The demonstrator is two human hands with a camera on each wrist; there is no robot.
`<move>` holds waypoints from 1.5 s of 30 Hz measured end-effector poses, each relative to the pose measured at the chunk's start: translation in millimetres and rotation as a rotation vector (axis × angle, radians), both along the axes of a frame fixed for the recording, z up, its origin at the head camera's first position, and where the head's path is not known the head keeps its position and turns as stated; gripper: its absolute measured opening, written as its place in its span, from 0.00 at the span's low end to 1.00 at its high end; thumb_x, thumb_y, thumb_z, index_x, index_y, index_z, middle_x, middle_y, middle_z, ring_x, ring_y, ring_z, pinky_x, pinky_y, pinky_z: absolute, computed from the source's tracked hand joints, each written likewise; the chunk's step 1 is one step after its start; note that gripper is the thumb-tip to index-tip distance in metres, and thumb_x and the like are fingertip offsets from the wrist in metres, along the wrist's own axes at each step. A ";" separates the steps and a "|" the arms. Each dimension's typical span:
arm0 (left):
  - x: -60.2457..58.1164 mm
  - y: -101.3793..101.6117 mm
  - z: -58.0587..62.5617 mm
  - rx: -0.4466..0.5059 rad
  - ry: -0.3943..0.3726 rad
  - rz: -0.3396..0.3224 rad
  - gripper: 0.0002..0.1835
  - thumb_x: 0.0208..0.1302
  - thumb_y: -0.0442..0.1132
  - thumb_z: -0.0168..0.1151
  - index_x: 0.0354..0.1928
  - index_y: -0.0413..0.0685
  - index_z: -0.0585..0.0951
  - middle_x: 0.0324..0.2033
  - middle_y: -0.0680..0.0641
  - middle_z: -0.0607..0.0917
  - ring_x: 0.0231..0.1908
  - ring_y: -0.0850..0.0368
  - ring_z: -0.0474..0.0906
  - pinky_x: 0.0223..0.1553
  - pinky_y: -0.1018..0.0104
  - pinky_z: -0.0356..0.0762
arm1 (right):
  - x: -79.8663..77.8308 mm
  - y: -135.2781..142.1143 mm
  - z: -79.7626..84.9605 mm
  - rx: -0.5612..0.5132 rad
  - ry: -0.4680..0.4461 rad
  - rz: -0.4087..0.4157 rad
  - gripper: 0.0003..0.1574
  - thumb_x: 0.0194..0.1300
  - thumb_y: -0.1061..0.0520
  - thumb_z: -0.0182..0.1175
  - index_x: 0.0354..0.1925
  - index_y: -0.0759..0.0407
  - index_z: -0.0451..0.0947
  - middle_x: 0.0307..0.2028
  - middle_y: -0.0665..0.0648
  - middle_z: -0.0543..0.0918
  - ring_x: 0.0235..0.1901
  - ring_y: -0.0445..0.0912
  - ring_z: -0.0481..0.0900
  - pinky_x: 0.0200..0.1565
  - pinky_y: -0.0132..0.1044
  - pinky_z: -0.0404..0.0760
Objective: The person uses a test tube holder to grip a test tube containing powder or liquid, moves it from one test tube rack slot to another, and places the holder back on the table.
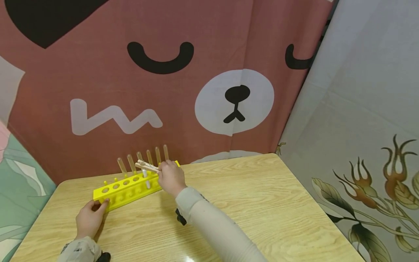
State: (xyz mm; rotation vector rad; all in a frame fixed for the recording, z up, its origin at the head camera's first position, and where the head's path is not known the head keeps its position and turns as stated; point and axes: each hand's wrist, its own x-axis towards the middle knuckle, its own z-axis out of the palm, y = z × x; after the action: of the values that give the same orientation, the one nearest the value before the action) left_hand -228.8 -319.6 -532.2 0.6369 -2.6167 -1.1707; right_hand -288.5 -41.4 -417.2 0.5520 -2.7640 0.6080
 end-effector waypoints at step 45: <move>3.0 5.1 7.0 0.023 -0.003 0.008 0.33 0.75 0.58 0.54 0.52 0.28 0.76 0.54 0.25 0.78 0.55 0.27 0.73 0.57 0.33 0.69 | 3.6 3.6 4.4 -0.009 0.062 0.020 0.06 0.71 0.54 0.64 0.43 0.54 0.85 0.37 0.48 0.82 0.38 0.42 0.80 0.36 0.30 0.81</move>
State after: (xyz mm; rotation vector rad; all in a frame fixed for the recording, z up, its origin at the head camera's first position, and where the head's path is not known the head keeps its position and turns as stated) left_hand -225.8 -314.6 -525.2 0.6534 -2.6042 -1.2007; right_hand -284.9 -37.7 -412.8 0.5875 -2.6991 0.5979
